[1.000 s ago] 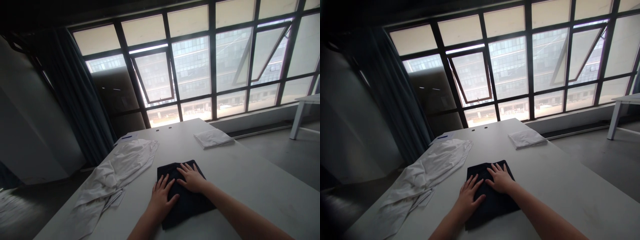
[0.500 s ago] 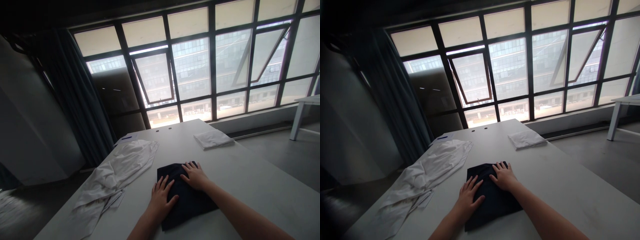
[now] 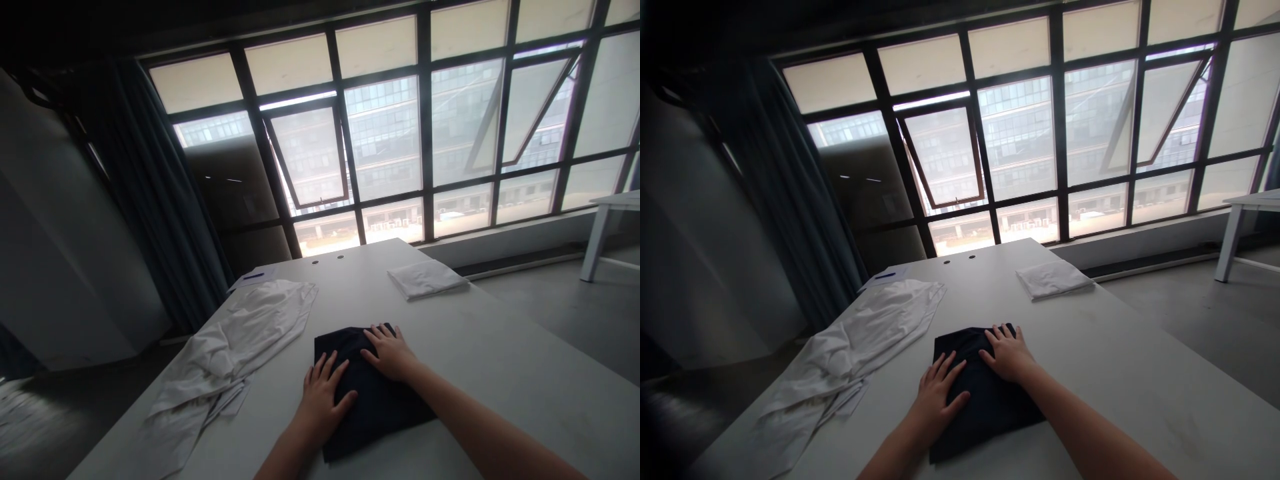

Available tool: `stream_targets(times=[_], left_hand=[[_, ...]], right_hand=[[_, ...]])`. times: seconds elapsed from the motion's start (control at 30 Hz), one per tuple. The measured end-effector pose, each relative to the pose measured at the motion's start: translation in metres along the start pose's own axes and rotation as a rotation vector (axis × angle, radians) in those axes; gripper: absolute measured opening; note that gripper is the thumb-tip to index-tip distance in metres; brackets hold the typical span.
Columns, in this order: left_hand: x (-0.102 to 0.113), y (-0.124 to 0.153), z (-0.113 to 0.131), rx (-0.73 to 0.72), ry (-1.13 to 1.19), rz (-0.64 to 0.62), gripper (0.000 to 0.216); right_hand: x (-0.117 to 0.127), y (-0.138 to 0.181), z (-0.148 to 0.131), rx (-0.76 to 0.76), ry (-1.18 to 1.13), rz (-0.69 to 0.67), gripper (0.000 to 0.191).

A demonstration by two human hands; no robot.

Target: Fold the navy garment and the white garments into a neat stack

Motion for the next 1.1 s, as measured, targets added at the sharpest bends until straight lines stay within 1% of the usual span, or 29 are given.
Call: stream_targets(times=[0.33,0.57,1.1], left_hand=[[-0.007,-0.0045,-0.0065,-0.038,-0.002,0.047,0.068],[-0.0059,-0.0033,-0.0058,-0.05,-0.005,0.066,0.067],[-0.0065,-0.0039,-0.0064,-0.052,0.0,0.063,0.068]], right_hand=[[-0.0026,-0.0031,0.0029,0.012,-0.003,0.024,0.078],[-0.0029,-0.0038,0.0034,0.008,-0.004,0.019,0.079],[-0.0038,-0.004,0.0043,0.012,-0.003,0.035,0.078]])
Point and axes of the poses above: each hand's wrist, its own y-axis away from the middle knuckle, its own x-axis out of the back of the hand, z = x × y, the point moved 8 cm from there along -y, towards the middle knuckle, and after that the axes turned 13 degrees about -z, right-handed, at the moved point
